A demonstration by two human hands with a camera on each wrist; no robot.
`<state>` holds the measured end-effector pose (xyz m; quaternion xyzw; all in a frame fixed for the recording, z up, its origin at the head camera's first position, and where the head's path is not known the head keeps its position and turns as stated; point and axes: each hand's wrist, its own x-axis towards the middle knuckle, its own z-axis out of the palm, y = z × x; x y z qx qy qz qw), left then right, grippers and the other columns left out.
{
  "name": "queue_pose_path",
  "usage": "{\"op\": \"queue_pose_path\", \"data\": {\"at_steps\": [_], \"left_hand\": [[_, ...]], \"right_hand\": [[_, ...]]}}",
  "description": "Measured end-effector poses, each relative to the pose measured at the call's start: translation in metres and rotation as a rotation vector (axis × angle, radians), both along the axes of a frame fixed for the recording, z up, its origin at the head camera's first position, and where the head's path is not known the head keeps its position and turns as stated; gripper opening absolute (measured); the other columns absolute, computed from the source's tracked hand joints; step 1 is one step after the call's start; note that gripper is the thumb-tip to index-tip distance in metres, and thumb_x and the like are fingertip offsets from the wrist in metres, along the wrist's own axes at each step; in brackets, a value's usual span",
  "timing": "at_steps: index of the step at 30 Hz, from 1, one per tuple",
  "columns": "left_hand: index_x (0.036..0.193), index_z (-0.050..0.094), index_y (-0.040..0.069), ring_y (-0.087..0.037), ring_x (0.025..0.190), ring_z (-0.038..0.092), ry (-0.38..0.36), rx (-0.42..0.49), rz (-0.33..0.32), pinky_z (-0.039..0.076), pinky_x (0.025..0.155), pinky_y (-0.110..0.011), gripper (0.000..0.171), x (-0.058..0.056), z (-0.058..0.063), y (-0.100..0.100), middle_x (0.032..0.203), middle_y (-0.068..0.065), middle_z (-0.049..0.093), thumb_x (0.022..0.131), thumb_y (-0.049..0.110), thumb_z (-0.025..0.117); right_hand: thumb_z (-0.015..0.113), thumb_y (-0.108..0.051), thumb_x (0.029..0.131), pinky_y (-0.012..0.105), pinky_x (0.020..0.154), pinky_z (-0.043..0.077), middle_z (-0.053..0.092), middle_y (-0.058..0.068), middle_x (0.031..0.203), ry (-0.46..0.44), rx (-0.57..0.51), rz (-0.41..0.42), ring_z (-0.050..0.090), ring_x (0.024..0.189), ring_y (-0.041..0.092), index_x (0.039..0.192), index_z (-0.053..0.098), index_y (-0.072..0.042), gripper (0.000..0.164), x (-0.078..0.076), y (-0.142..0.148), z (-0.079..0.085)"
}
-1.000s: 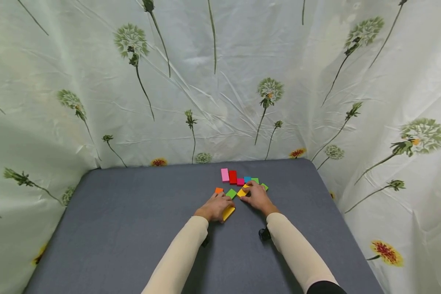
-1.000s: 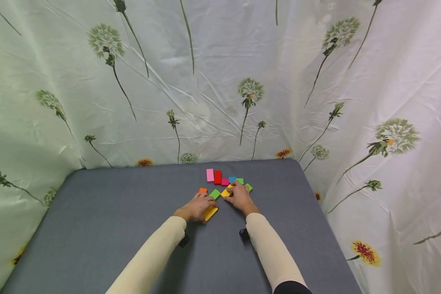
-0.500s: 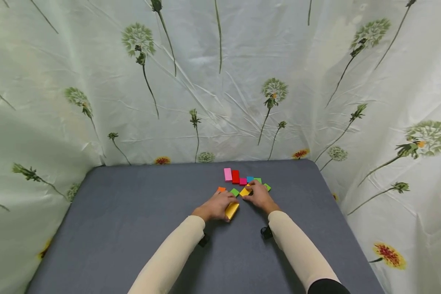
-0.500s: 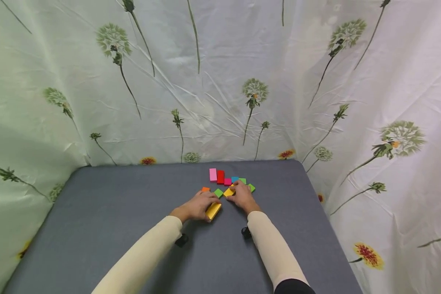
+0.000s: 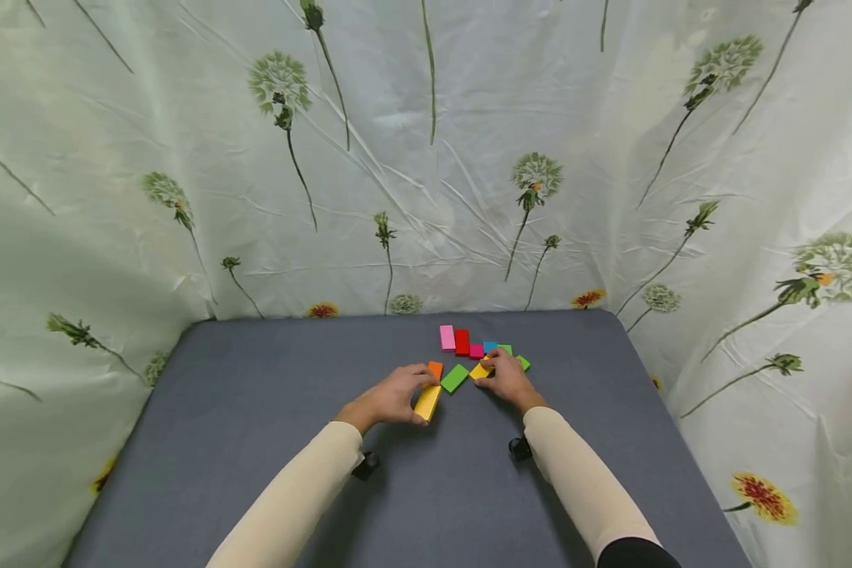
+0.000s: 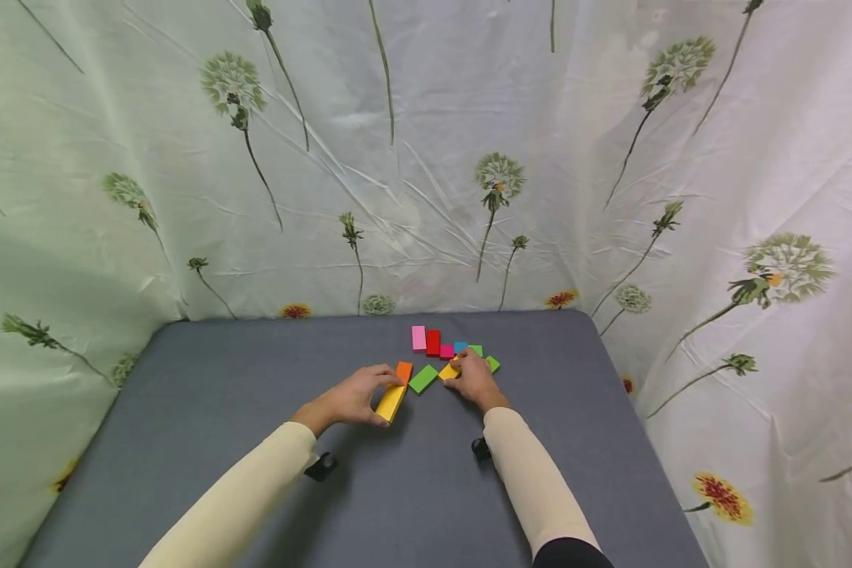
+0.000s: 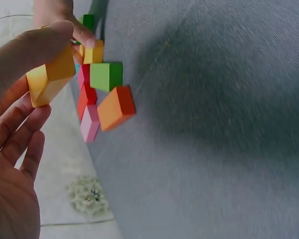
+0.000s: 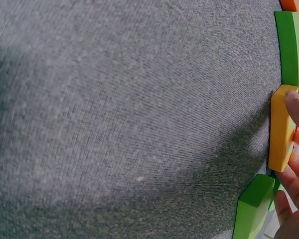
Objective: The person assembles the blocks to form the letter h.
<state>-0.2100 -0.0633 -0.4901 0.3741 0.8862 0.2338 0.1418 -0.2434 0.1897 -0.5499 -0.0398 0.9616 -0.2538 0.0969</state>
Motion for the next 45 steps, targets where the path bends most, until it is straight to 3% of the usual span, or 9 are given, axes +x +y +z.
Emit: {"op": "queue_pose_path", "data": {"at_steps": [4,9,16,30,40,45], "left_hand": [[0.122,0.061,0.005,-0.025,0.105,0.052,0.041,-0.005,-0.011,0.042,0.096,-0.044,0.059,0.006,0.002,-0.015,0.116,-0.007,0.054,0.070,0.018,0.087],[0.120,0.063,0.006,-0.025,0.103,0.053,0.063,-0.044,0.036,0.041,0.096,-0.048,0.059,0.013,0.005,-0.036,0.114,-0.007,0.055,0.069,0.021,0.088],[0.118,0.062,0.004,-0.029,0.103,0.055,0.036,-0.044,0.085,0.044,0.092,-0.047,0.058,0.025,0.004,-0.061,0.113,-0.007,0.056,0.069,0.020,0.088],[0.115,0.063,0.004,-0.026,0.097,0.056,0.032,-0.049,0.177,0.046,0.089,-0.047,0.061,0.055,-0.026,-0.092,0.109,-0.006,0.057,0.066,0.029,0.089],[0.111,0.065,0.003,-0.021,0.091,0.053,0.122,-0.047,0.202,0.045,0.084,-0.045,0.062,0.063,-0.048,-0.101,0.102,-0.002,0.054,0.064,0.034,0.090],[0.111,0.065,0.002,-0.020,0.093,0.053,0.117,-0.069,0.225,0.043,0.086,-0.045,0.062,0.066,-0.056,-0.105,0.102,-0.002,0.054,0.064,0.035,0.090]], "right_hand": [[0.076,-0.019,0.084,0.046,0.097,0.038,0.052,0.015,0.124,-0.008,-0.003,0.000,0.050,0.111,0.031,0.123,0.064,0.002,0.046,0.000,-0.001,0.000],[0.076,-0.019,0.084,0.046,0.097,0.037,0.051,0.015,0.124,-0.020,-0.006,0.002,0.050,0.111,0.031,0.123,0.064,0.002,0.046,-0.001,0.000,0.003],[0.076,-0.018,0.084,0.046,0.097,0.040,0.051,0.015,0.125,-0.042,-0.030,-0.015,0.049,0.111,0.032,0.122,0.064,0.003,0.045,-0.001,0.000,0.004],[0.076,-0.016,0.084,0.045,0.096,0.041,0.051,0.015,0.126,-0.054,-0.053,-0.053,0.049,0.110,0.032,0.121,0.065,0.003,0.043,-0.002,-0.003,0.004],[0.076,-0.016,0.084,0.046,0.097,0.039,0.051,0.016,0.126,-0.047,-0.045,-0.043,0.048,0.111,0.032,0.122,0.064,0.004,0.045,-0.001,-0.001,0.004],[0.076,-0.016,0.083,0.046,0.095,0.040,0.052,0.015,0.123,-0.040,-0.041,-0.031,0.049,0.109,0.032,0.121,0.065,0.003,0.044,-0.001,-0.002,0.003]]}}
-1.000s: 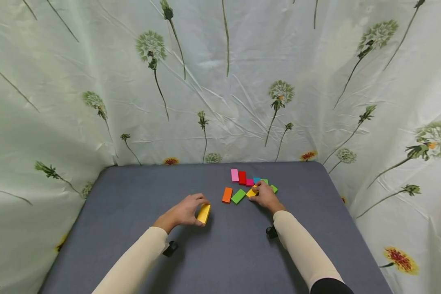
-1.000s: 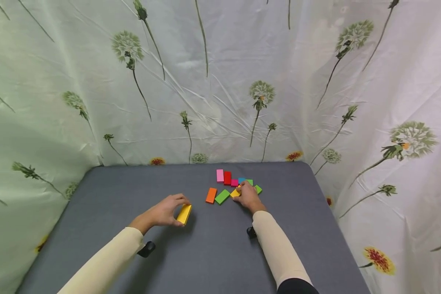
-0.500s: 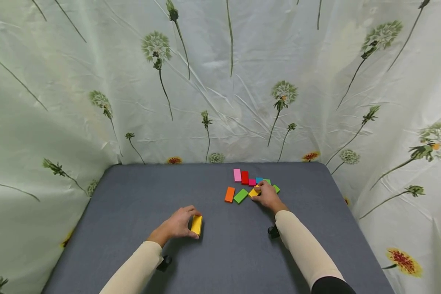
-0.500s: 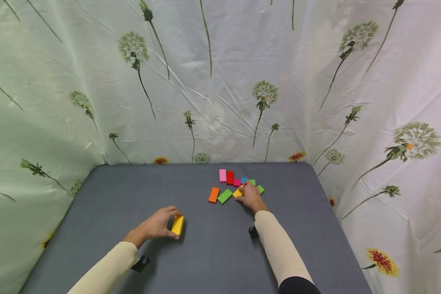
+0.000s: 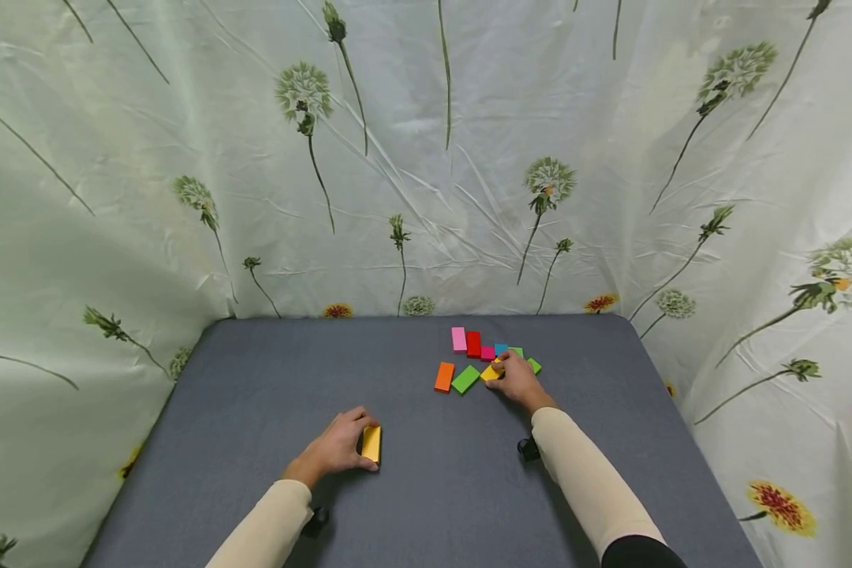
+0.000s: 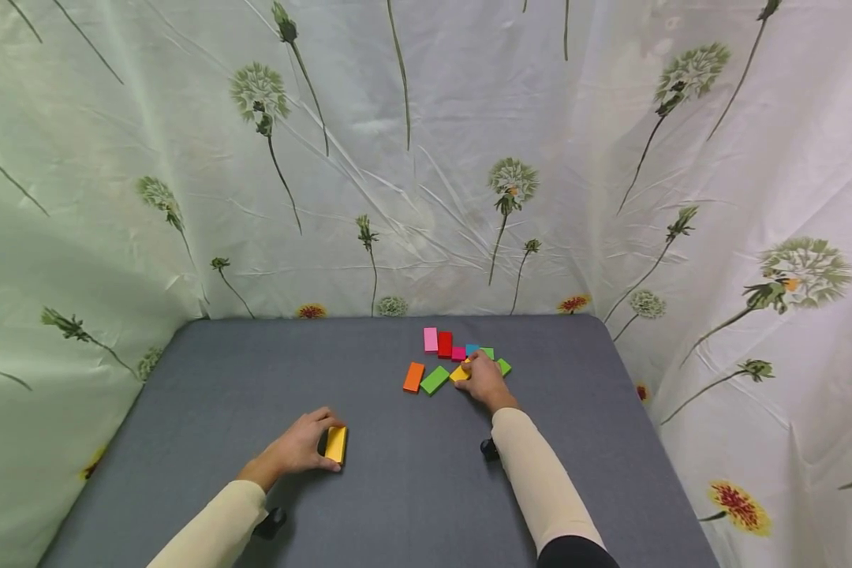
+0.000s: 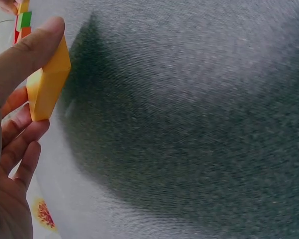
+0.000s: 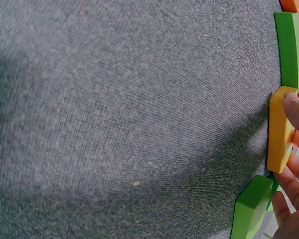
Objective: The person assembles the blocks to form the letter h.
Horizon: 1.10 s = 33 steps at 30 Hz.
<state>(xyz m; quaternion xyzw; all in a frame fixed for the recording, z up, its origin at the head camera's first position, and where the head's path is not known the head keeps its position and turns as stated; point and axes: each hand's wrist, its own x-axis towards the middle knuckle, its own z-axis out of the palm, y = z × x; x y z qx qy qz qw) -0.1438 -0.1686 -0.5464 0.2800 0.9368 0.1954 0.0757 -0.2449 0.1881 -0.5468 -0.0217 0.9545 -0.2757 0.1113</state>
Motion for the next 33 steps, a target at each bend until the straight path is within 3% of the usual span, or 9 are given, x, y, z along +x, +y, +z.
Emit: {"op": "queue_pose_path", "data": {"at_steps": [5,17,23,33], "left_hand": [[0.112,0.064,0.003,-0.021,0.095,0.053,-0.025,0.003,0.021,0.043,0.088,-0.045,0.063,0.0025,-0.0038,-0.0020,0.104,-0.002,0.054,0.064,0.034,0.090],[0.111,0.066,0.003,-0.021,0.098,0.055,0.054,0.001,-0.031,0.042,0.087,-0.043,0.062,0.0067,-0.0101,-0.0054,0.104,-0.002,0.056,0.062,0.032,0.090],[0.114,0.066,0.002,-0.022,0.098,0.055,0.043,0.003,-0.030,0.041,0.087,-0.044,0.065,0.0061,-0.0079,-0.0055,0.104,-0.003,0.056,0.062,0.034,0.089],[0.114,0.066,0.004,-0.024,0.100,0.056,0.071,0.054,-0.029,0.042,0.087,-0.049,0.054,0.0048,-0.0087,-0.0090,0.107,-0.005,0.057,0.072,0.034,0.084]], "right_hand": [[0.076,-0.016,0.083,0.046,0.095,0.040,0.052,0.015,0.124,-0.008,-0.005,-0.006,0.049,0.109,0.032,0.121,0.065,0.003,0.044,0.0002,-0.0005,0.0003],[0.075,-0.017,0.084,0.046,0.099,0.038,0.051,0.014,0.127,-0.008,-0.006,-0.016,0.049,0.111,0.032,0.123,0.063,0.002,0.045,0.0024,-0.0007,-0.0010],[0.075,-0.016,0.085,0.046,0.097,0.040,0.050,0.016,0.127,-0.017,-0.005,-0.019,0.048,0.111,0.032,0.124,0.062,0.003,0.046,0.0016,0.0002,-0.0005],[0.075,-0.017,0.084,0.045,0.097,0.042,0.050,0.015,0.127,-0.020,-0.016,-0.031,0.047,0.112,0.033,0.125,0.062,0.002,0.047,0.0008,-0.0012,-0.0027]]}}
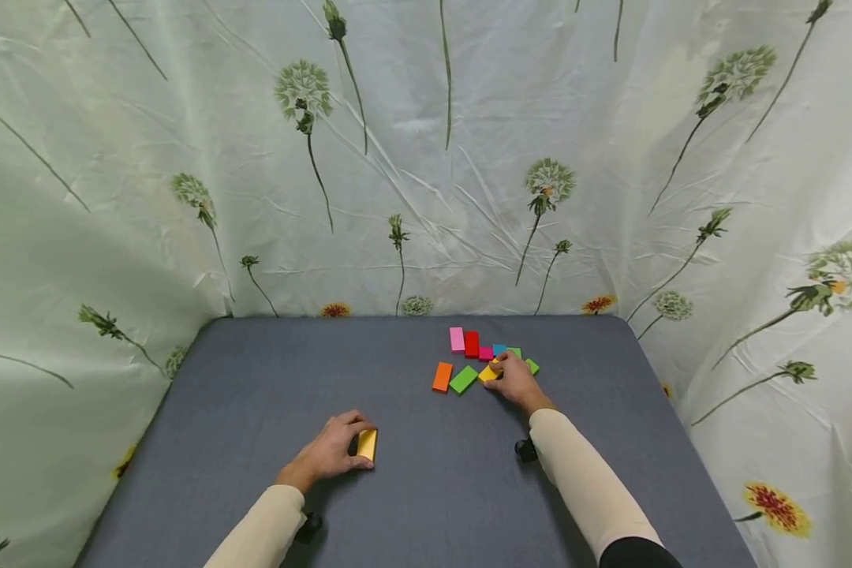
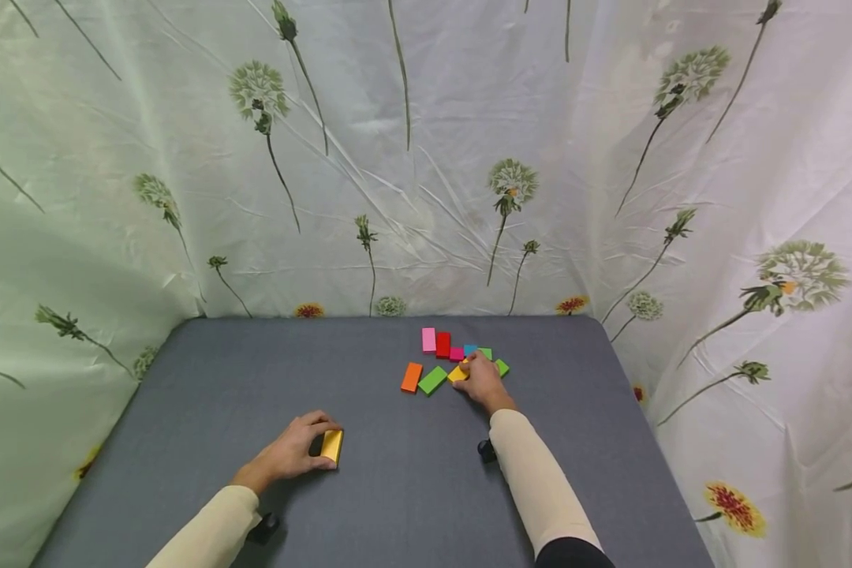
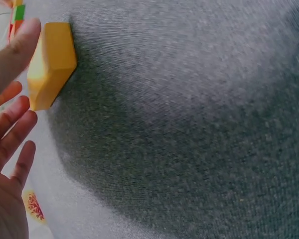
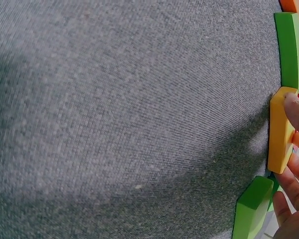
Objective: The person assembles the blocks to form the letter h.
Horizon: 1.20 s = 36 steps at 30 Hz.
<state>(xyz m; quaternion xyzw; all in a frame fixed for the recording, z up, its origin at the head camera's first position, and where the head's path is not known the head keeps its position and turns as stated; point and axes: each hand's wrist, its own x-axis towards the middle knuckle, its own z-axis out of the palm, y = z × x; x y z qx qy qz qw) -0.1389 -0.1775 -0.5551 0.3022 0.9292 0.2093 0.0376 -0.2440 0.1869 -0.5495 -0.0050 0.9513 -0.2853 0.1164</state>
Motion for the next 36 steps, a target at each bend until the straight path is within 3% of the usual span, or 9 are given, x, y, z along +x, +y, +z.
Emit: {"op": "queue_pose_path", "data": {"at_steps": [10,18,25,36], "left_hand": [[0.106,0.070,0.006,-0.023,0.098,0.056,0.093,-0.004,-0.041,0.043,0.085,-0.046,0.044,0.0028,0.0017,-0.0038,0.103,-0.003,0.059,0.072,0.030,0.084],[0.104,0.070,0.004,-0.024,0.099,0.056,0.075,-0.002,-0.045,0.044,0.087,-0.053,0.039,0.0046,0.0014,-0.0028,0.102,-0.004,0.057,0.074,0.026,0.082],[0.100,0.069,0.004,-0.022,0.094,0.056,0.121,0.007,-0.073,0.044,0.080,-0.042,0.031,0.0030,0.0004,-0.0025,0.100,-0.003,0.057,0.076,0.019,0.082],[0.098,0.070,0.004,-0.022,0.093,0.057,0.145,-0.023,-0.055,0.046,0.081,-0.041,0.029,0.0058,0.0020,0.0005,0.098,-0.002,0.059,0.076,0.018,0.082]], "right_hand": [[0.075,-0.016,0.084,0.045,0.097,0.041,0.050,0.016,0.126,0.013,0.003,0.005,0.048,0.111,0.033,0.124,0.062,0.003,0.046,0.0008,-0.0019,0.0017],[0.075,-0.015,0.085,0.045,0.098,0.041,0.050,0.016,0.126,0.018,-0.001,0.011,0.048,0.111,0.033,0.124,0.062,0.004,0.046,0.0020,-0.0018,0.0022],[0.075,-0.014,0.084,0.044,0.097,0.043,0.051,0.016,0.127,0.029,-0.023,0.011,0.050,0.110,0.031,0.124,0.061,0.005,0.046,0.0009,-0.0008,0.0015],[0.076,-0.015,0.083,0.043,0.097,0.043,0.051,0.015,0.125,0.028,-0.006,0.019,0.050,0.110,0.031,0.123,0.063,0.003,0.046,-0.0006,0.0004,-0.0004]]}}
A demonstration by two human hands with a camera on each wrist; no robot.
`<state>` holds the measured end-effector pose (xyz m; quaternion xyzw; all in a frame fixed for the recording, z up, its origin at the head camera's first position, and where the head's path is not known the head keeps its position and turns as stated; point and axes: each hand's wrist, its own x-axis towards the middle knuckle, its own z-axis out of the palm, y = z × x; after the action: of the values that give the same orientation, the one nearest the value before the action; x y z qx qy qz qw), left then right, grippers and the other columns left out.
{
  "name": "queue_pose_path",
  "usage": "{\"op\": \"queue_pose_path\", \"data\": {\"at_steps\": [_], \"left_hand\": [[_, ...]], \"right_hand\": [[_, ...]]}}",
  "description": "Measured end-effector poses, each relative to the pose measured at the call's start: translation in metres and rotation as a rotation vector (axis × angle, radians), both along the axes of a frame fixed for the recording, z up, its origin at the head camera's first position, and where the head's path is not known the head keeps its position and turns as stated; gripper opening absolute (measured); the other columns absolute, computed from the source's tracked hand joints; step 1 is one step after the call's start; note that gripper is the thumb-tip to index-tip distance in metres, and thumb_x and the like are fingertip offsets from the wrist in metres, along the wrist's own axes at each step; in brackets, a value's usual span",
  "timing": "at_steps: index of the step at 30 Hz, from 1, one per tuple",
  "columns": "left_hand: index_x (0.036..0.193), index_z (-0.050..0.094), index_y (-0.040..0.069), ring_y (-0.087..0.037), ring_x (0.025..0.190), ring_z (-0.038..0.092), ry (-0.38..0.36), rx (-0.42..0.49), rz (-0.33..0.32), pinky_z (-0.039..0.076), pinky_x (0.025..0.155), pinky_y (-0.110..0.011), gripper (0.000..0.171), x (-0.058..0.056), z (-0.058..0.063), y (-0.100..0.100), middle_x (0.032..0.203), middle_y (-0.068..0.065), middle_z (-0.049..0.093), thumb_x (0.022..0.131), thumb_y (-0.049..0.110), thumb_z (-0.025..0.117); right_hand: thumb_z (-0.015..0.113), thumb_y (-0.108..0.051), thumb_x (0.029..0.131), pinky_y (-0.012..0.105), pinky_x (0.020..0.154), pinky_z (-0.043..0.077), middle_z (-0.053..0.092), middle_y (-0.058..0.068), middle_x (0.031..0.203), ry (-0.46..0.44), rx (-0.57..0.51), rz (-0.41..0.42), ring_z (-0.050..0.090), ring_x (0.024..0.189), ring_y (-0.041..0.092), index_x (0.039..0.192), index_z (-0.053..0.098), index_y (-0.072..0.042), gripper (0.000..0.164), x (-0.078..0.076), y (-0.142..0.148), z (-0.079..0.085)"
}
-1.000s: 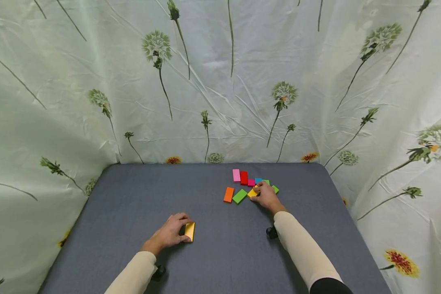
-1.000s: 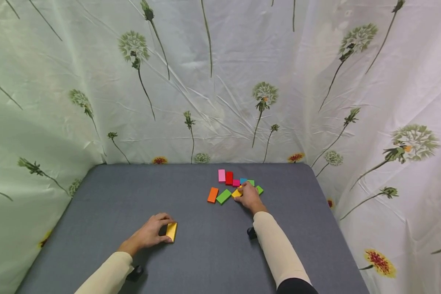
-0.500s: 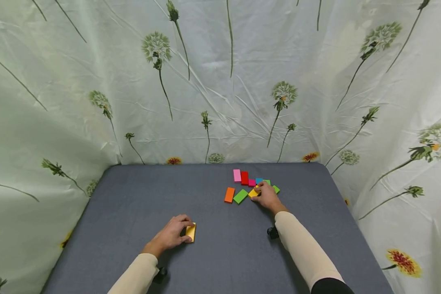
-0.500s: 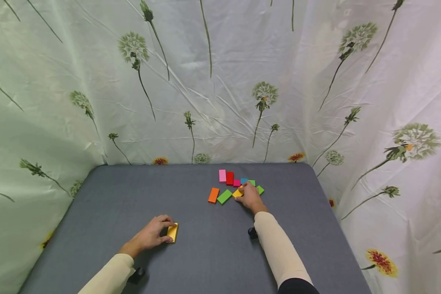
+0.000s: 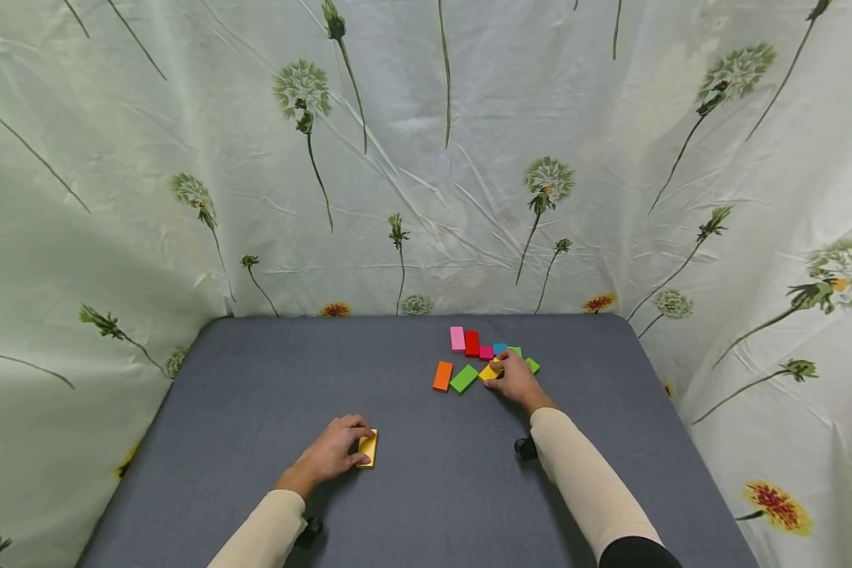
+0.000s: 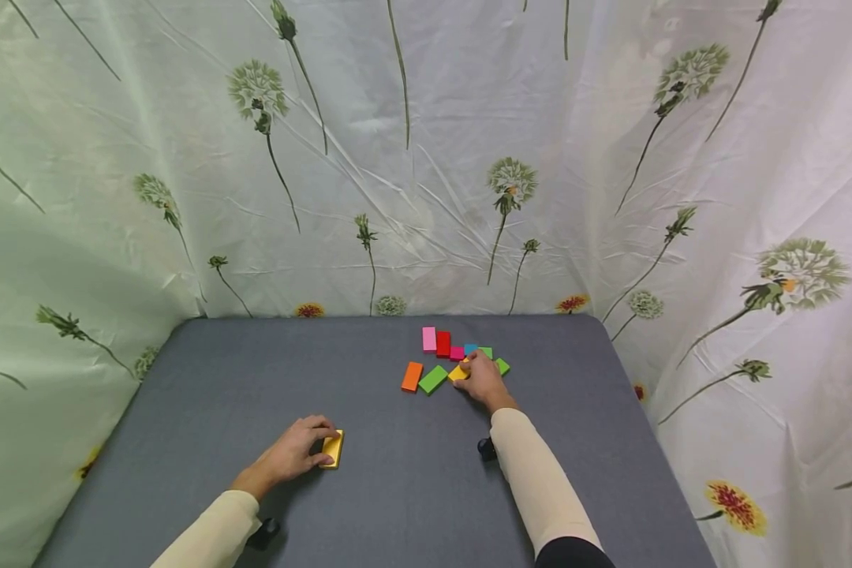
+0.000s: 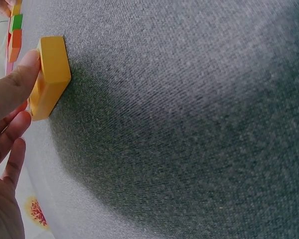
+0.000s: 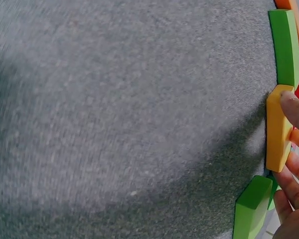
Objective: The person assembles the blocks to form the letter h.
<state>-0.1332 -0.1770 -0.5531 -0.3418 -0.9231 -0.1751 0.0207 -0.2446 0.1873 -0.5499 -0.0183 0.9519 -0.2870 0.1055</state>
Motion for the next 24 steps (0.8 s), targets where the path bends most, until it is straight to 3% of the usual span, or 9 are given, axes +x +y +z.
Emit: {"op": "queue_pose_path", "data": {"at_steps": [6,19,24], "left_hand": [[0.097,0.070,0.004,-0.022,0.093,0.058,-0.006,-0.001,0.013,0.046,0.081,-0.040,0.029,-0.0002,-0.0004,0.0007,0.098,-0.003,0.059,0.074,0.016,0.082],[0.097,0.071,0.005,-0.023,0.095,0.058,-0.009,-0.017,0.029,0.046,0.082,-0.042,0.028,0.0000,-0.0026,0.0021,0.098,-0.003,0.060,0.074,0.016,0.082],[0.098,0.071,0.005,-0.022,0.095,0.058,-0.025,-0.028,0.034,0.046,0.083,-0.042,0.028,-0.0003,-0.0006,0.0028,0.099,-0.002,0.060,0.075,0.017,0.082]], "right_hand": [[0.076,-0.018,0.084,0.046,0.096,0.042,0.049,0.016,0.122,-0.004,0.060,0.031,0.049,0.109,0.033,0.122,0.064,0.001,0.045,-0.0020,0.0001,0.0012],[0.077,-0.020,0.082,0.044,0.092,0.042,0.052,0.016,0.117,0.019,0.066,0.021,0.048,0.104,0.032,0.125,0.062,0.001,0.050,0.0038,-0.0008,0.0005],[0.076,-0.017,0.082,0.049,0.097,0.040,0.053,0.020,0.123,0.044,0.080,0.079,0.050,0.109,0.035,0.123,0.064,0.002,0.047,0.0030,0.0038,0.0034]]}}
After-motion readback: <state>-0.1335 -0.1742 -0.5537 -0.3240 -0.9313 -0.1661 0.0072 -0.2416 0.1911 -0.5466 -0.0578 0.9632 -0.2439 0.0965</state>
